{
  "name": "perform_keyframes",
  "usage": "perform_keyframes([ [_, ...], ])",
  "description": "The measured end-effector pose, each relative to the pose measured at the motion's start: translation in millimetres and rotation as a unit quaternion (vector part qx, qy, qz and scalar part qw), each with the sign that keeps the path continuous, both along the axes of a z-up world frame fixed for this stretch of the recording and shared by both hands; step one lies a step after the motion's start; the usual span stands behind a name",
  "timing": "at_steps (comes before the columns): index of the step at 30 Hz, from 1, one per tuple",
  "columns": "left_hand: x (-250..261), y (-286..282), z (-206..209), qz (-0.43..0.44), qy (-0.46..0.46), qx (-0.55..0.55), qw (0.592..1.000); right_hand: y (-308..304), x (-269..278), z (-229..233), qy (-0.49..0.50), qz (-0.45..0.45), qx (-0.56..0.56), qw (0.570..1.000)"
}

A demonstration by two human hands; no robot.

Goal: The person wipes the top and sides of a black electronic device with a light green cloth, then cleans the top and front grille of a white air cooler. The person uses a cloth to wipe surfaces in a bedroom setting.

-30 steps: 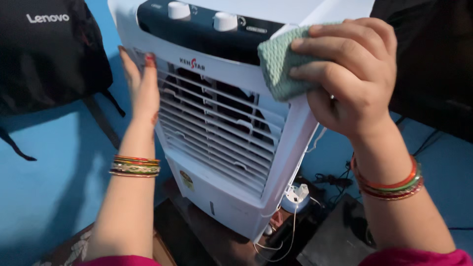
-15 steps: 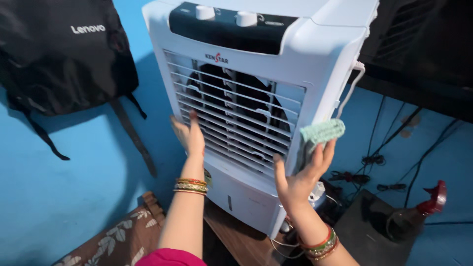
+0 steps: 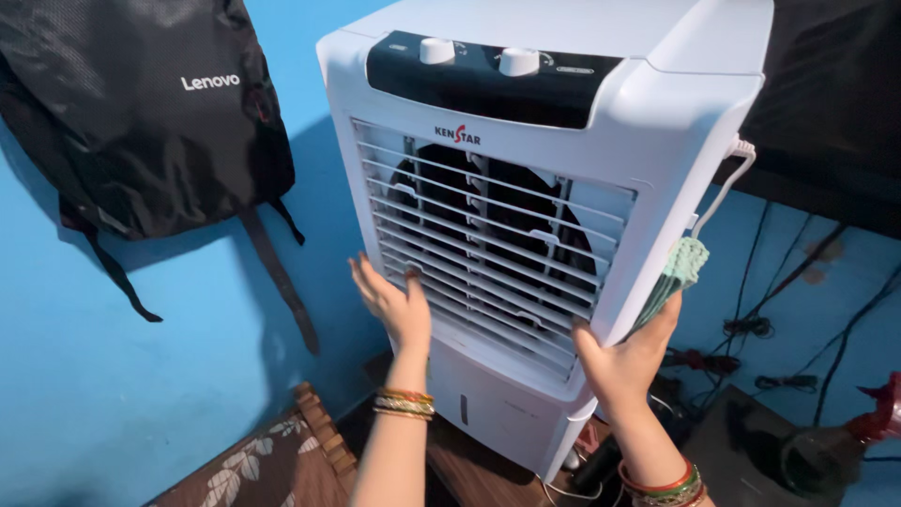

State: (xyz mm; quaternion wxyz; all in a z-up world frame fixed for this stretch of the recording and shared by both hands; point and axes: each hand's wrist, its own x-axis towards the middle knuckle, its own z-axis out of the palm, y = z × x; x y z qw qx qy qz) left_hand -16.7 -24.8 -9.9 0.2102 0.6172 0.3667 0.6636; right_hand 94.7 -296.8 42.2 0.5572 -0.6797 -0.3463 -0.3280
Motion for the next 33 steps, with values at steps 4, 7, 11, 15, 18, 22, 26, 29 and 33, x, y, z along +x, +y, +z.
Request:
perform_keyframes([
  [4,-1.1,69.0,3.2,-0.162,-0.059,-0.035,0.984,3.7,2.9,1.6,0.007,-0.029,-0.002,1.000],
  [7,0.8,98.2,-2.2,-0.271,-0.118,-0.133,0.946,4.5,5.0,-0.1,0.003,-0.024,0.003,1.000],
  [11,0.8,105.8,-4.1,-0.242,-0.104,-0.153,0.953,6.1,11.5,-0.9,0.000,-0.002,0.009,1.000],
  [15,1.1,97.8,0.7,-0.199,-0.072,-0.178,0.961,5.1,15.5,0.9,-0.012,0.011,0.011,1.000],
  [18,-4.2,94.0,-0.8,-0.210,-0.067,-0.162,0.962,5.3,16.4,4.9,0.001,0.045,0.025,0.999],
  [22,0.3,101.5,-5.0,-0.216,-0.078,-0.143,0.963,7.4,18.7,9.6,-0.006,0.037,0.026,0.999],
  [26,4.8,121.9,-4.5,-0.249,-0.110,-0.147,0.951,15.6,11.9,0.2,-0.004,0.014,0.027,1.000],
  [29,-4.1,134.6,-7.9,-0.282,-0.088,-0.188,0.937,25.3,-1.2,-6.3,-0.008,0.010,0.017,1.000],
  [33,-14.2,159.6,-10.9,-0.309,-0.057,-0.107,0.943,39.3,-24.0,-11.3,-0.071,0.019,0.000,0.997],
])
